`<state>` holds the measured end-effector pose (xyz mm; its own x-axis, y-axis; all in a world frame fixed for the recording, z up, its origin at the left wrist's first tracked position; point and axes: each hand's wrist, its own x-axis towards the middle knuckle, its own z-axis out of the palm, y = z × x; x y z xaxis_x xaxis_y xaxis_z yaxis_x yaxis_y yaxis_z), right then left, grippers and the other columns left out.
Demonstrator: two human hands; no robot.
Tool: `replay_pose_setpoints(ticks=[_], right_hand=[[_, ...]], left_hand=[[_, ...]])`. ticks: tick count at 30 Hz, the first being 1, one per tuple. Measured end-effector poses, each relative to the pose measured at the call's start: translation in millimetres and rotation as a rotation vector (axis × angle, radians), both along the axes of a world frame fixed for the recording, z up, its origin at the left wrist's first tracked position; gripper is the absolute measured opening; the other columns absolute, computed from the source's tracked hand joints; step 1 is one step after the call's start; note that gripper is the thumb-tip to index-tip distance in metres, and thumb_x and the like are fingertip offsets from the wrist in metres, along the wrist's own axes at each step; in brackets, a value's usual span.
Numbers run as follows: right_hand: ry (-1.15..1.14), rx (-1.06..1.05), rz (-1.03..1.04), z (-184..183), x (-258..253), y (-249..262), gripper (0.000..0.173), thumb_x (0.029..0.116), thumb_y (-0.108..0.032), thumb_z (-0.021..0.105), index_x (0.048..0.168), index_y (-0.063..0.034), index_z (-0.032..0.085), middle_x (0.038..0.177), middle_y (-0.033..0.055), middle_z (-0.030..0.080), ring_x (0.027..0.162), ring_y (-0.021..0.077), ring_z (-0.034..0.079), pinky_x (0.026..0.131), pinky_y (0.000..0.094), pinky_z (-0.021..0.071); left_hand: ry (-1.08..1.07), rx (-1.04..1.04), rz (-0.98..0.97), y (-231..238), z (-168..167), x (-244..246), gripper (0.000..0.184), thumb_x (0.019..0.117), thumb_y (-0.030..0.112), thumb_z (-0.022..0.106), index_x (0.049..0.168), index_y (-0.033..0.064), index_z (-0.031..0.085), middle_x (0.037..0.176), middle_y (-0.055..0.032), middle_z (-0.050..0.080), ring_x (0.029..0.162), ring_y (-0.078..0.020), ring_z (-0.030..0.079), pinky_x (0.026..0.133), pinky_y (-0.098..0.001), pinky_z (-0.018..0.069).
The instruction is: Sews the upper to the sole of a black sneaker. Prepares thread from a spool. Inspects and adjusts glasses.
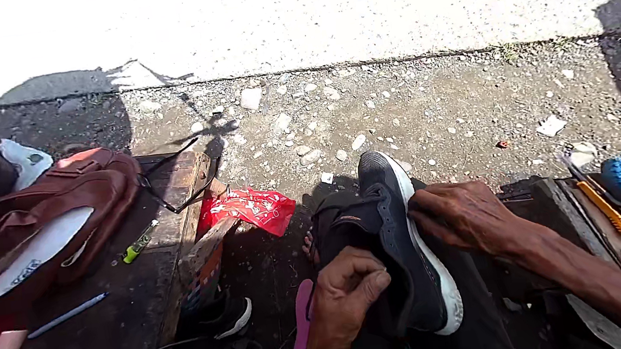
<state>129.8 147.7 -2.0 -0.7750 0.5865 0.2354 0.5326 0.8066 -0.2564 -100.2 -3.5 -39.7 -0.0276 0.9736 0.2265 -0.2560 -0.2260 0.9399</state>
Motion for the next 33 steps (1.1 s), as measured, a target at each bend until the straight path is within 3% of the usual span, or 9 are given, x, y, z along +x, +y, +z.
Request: replay_pose_setpoints(ticks=[3,6,8,11,15,21,26,30,33], right_hand=[[0.01,0.047,-0.001,-1.6,-6.1,1.0,0.028,0.0977,-0.034,0.053,0.087,-0.0138,0.068,0.068,0.0028,0.063,0.06,0.0211,0.066,0.046,0.0411,0.0499],[-0.011,0.047,0.009,-0.4,-9.5,1.0,0.026,0.0963,-0.034,0.055,0.087,-0.0126,0.068,0.069,0.0046,0.064,0.06,0.0235,0.067,0.047,0.0435,0.0518],[-0.007,0.077,0.018,-1.6,-10.8,0.5,0.027,0.0958,-0.034,0.055,0.085,-0.0128,0.068,0.067,0.0041,0.063,0.059,0.0229,0.067,0.046,0.0421,0.0511],[0.032,0.121,0.033,-7.2,-10.3,3.7,0.029,0.0951,-0.036,0.052,0.08,-0.0144,0.065,0.063,0.0018,0.059,0.054,0.0199,0.063,0.043,0.039,0.0476],[0.067,0.125,0.045,-10.5,-4.2,8.6,0.031,0.0928,-0.038,0.053,0.078,-0.0147,0.067,0.062,0.0021,0.061,0.052,0.0207,0.064,0.041,0.0416,0.0476],[-0.064,-0.184,0.089,16.6,-4.3,8.9,0.027,0.099,-0.026,0.061,0.093,-0.0007,0.071,0.077,0.0207,0.07,0.067,0.0408,0.07,0.054,0.0603,0.0516],[-0.102,-0.278,0.089,23.4,-2.1,9.7,0.031,0.1015,-0.024,0.058,0.096,0.0036,0.07,0.081,0.0251,0.07,0.072,0.0451,0.071,0.059,0.0636,0.052],[-0.108,-0.26,0.09,18.3,3.2,12.4,0.032,0.1017,-0.026,0.057,0.096,0.0023,0.07,0.08,0.0239,0.07,0.071,0.0435,0.071,0.058,0.0625,0.0516],[0.0,-0.053,0.089,-0.7,5.8,12.6,0.033,0.0964,-0.035,0.053,0.083,-0.0091,0.068,0.064,0.0094,0.062,0.053,0.0291,0.064,0.043,0.0491,0.0454]], left_hand=[[0.725,0.062,0.239,13.8,5.1,16.9,0.01,0.0882,0.005,0.066,0.087,0.0014,0.075,0.097,-0.0099,0.072,0.095,-0.015,0.071,0.086,-0.0286,0.0593],[1.023,0.008,0.303,26.4,9.0,33.2,0.009,0.0817,0.006,0.068,0.082,-0.0018,0.073,0.083,-0.0163,0.073,0.08,-0.0285,0.074,0.074,-0.0438,0.0617],[1.002,-0.105,0.314,32.8,12.0,35.5,0.015,0.0868,0.008,0.066,0.086,-0.0051,0.073,0.08,-0.0198,0.072,0.08,-0.0329,0.074,0.077,-0.0491,0.0595],[0.851,0.025,0.41,45.0,0.5,35.9,0.015,0.0859,0.011,0.066,0.079,0.0,0.072,0.074,-0.0122,0.071,0.074,-0.0223,0.073,0.073,-0.0384,0.0602],[0.744,0.036,0.351,48.7,2.7,41.2,0.012,0.0857,0.007,0.067,0.083,-0.0038,0.072,0.078,-0.0155,0.072,0.077,-0.0241,0.073,0.076,-0.0397,0.0591],[0.718,-0.046,0.321,45.3,16.9,43.0,0.013,0.0862,-0.001,0.065,0.093,-0.0116,0.071,0.088,-0.0249,0.071,0.087,-0.034,0.072,0.085,-0.0464,0.0565],[0.717,-0.072,0.324,44.6,19.0,49.8,0.015,0.0893,-0.002,0.063,0.096,-0.0132,0.071,0.092,-0.0266,0.072,0.092,-0.0363,0.072,0.089,-0.0471,0.0558],[0.712,-0.069,0.32,48.0,15.9,54.1,0.013,0.089,0.001,0.064,0.093,-0.0104,0.071,0.088,-0.0245,0.071,0.088,-0.0349,0.072,0.085,-0.0473,0.0561],[0.744,-0.081,0.313,46.6,12.0,52.5,0.013,0.09,0.004,0.065,0.093,-0.007,0.071,0.089,-0.0218,0.071,0.089,-0.0328,0.072,0.085,-0.0467,0.0566]])
